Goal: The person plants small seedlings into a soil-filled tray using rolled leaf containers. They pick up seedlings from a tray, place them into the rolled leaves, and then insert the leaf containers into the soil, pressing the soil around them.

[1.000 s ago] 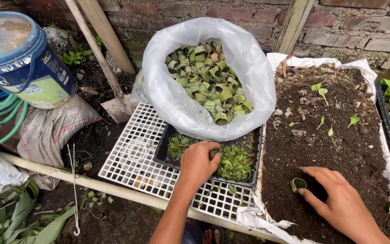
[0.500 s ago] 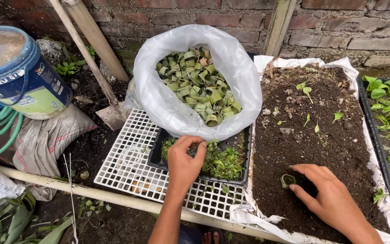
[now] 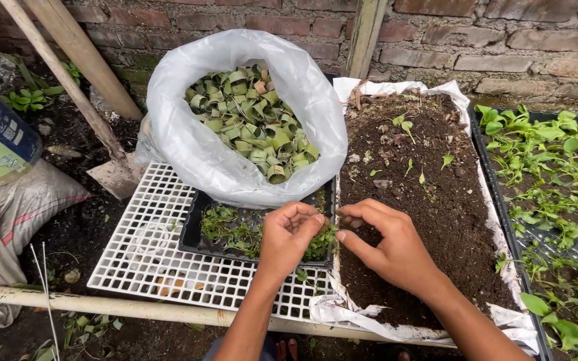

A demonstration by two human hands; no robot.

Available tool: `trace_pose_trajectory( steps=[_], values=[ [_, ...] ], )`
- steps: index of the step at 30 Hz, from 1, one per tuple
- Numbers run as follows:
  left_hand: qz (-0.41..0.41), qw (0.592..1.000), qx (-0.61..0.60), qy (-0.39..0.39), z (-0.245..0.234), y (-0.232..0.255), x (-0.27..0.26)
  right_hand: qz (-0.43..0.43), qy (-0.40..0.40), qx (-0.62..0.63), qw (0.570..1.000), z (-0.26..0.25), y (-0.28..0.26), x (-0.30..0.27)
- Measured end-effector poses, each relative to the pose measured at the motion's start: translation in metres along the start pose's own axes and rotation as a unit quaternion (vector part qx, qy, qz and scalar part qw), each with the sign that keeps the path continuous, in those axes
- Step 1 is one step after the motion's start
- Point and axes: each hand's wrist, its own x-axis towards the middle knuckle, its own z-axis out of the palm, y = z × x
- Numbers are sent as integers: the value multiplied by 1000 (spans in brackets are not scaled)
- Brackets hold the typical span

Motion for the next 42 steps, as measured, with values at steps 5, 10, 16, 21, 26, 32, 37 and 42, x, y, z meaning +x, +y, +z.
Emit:
trace_pose_trajectory(
  steps=[5, 10, 16, 21, 26, 32, 37, 42],
  values=[
    [-23, 999, -17, -26, 14, 0, -2, 49, 24, 31, 998, 17, 21, 9],
    [-10, 998, -48, -31, 9, -11, 0, 121, 65, 163, 977, 19, 51, 11],
    [-15, 986, 120, -117, 2, 8, -7, 167, 93, 260, 946, 16, 56, 6],
    [13, 950, 302, -83, -13, 2, -7, 156, 121, 246, 949, 0, 56, 0],
    [-3, 895, 428, -122, -20, -13, -7, 134, 140, 176, 965, -17, 55, -14],
    [54, 882, 453, -116, -6, -4, -12, 120, 120, 141, 975, -26, 60, -27],
    [102, 930, 353, -15, -24, 11, -7, 133, 118, 133, 975, -35, 66, -34],
    [119, 973, 188, 62, -37, 31, -11, 228, 101, 98, 963, -41, 80, -42]
  ],
)
